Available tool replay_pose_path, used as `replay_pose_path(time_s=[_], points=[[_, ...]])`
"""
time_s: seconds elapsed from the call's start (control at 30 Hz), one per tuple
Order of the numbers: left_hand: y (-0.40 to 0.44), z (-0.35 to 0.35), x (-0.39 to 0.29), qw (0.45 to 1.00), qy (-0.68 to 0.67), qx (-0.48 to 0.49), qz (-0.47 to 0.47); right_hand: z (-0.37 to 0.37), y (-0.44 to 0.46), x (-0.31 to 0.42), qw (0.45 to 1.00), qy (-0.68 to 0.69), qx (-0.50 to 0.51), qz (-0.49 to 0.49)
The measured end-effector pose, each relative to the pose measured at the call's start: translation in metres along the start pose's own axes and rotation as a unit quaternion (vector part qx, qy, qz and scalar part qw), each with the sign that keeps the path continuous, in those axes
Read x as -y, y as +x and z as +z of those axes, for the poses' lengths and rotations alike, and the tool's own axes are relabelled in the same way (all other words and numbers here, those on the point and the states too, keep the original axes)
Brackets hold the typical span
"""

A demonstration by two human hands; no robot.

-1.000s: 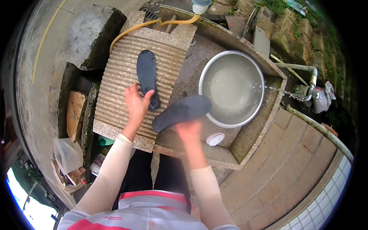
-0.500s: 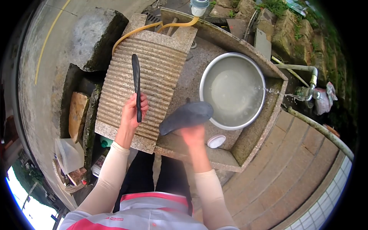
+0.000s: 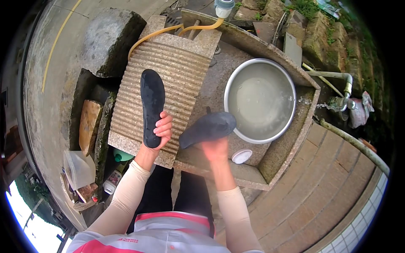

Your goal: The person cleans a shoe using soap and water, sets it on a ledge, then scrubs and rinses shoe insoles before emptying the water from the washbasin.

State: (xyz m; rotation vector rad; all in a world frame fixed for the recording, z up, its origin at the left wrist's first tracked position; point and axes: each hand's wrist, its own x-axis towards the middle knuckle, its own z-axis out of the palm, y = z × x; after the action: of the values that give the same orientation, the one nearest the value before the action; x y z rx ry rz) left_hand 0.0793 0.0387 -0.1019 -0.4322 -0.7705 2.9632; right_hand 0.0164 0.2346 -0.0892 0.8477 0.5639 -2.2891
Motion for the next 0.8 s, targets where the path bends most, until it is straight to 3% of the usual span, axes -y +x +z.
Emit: replay_pose_path(time_s=[0.1, 0.17, 0.2, 0.23, 0.3, 0.4, 0.5, 0.53, 0.57, 0.6, 0.63, 0.67, 0.7, 0.77, 0.8], points=[[-0.005, -0.001, -0.005, 0.999, 0.035, -0.036, 0.013, 0.008, 0.0, 0.0, 1.0, -0.009, 0.02, 0.012], [-0.009, 0.001, -0.011, 0.963, 0.197, -0.165, 0.082, 0.009, 0.0, 0.0, 1.0, -0.015, 0.021, 0.014], [-0.007, 0.004, -0.014, 0.899, 0.36, -0.209, 0.135, 0.01, 0.0, 0.0, 0.999, -0.019, 0.021, 0.014], [-0.006, 0.004, -0.014, 0.799, 0.484, -0.282, 0.219, 0.008, -0.001, 0.001, 1.0, -0.015, 0.012, 0.009], [-0.007, 0.003, -0.024, 0.705, 0.556, -0.336, 0.283, -0.002, -0.001, -0.001, 1.0, -0.006, -0.006, 0.001], [-0.021, 0.001, -0.047, 0.567, 0.689, -0.392, 0.225, -0.011, 0.001, -0.003, 0.997, -0.048, 0.049, -0.024], [-0.028, -0.008, -0.041, 0.28, 0.822, -0.392, 0.303, -0.008, -0.004, -0.005, 0.997, -0.059, 0.012, -0.041], [-0.031, 0.008, -0.022, 0.042, 0.89, -0.315, 0.326, -0.006, -0.008, -0.007, 0.994, -0.094, -0.008, -0.062], [-0.03, 0.03, 0.001, 0.129, 0.891, -0.274, 0.339, -0.003, -0.012, -0.01, 0.988, -0.129, -0.027, -0.083], [-0.029, 0.054, 0.032, 0.292, 0.871, -0.245, 0.309, 0.001, -0.016, -0.014, 0.98, -0.163, -0.048, -0.104], [-0.031, 0.062, 0.053, 0.402, 0.865, -0.193, 0.231, 0.014, -0.022, -0.018, 0.969, -0.22, -0.032, -0.11], [-0.032, 0.064, 0.068, 0.463, 0.86, -0.152, 0.15, 0.035, -0.031, -0.024, 0.954, -0.276, -0.016, -0.116], [-0.031, 0.067, 0.085, 0.499, 0.85, -0.126, 0.116, 0.05, -0.037, -0.03, 0.936, -0.331, 0.002, -0.122], [-0.021, 0.064, 0.106, 0.439, 0.866, -0.116, 0.212, 0.041, -0.03, -0.046, 0.907, -0.368, -0.045, -0.198], [-0.019, 0.058, 0.102, 0.48, 0.839, -0.147, 0.209, 0.042, -0.031, -0.046, 0.915, -0.359, -0.052, -0.178]])
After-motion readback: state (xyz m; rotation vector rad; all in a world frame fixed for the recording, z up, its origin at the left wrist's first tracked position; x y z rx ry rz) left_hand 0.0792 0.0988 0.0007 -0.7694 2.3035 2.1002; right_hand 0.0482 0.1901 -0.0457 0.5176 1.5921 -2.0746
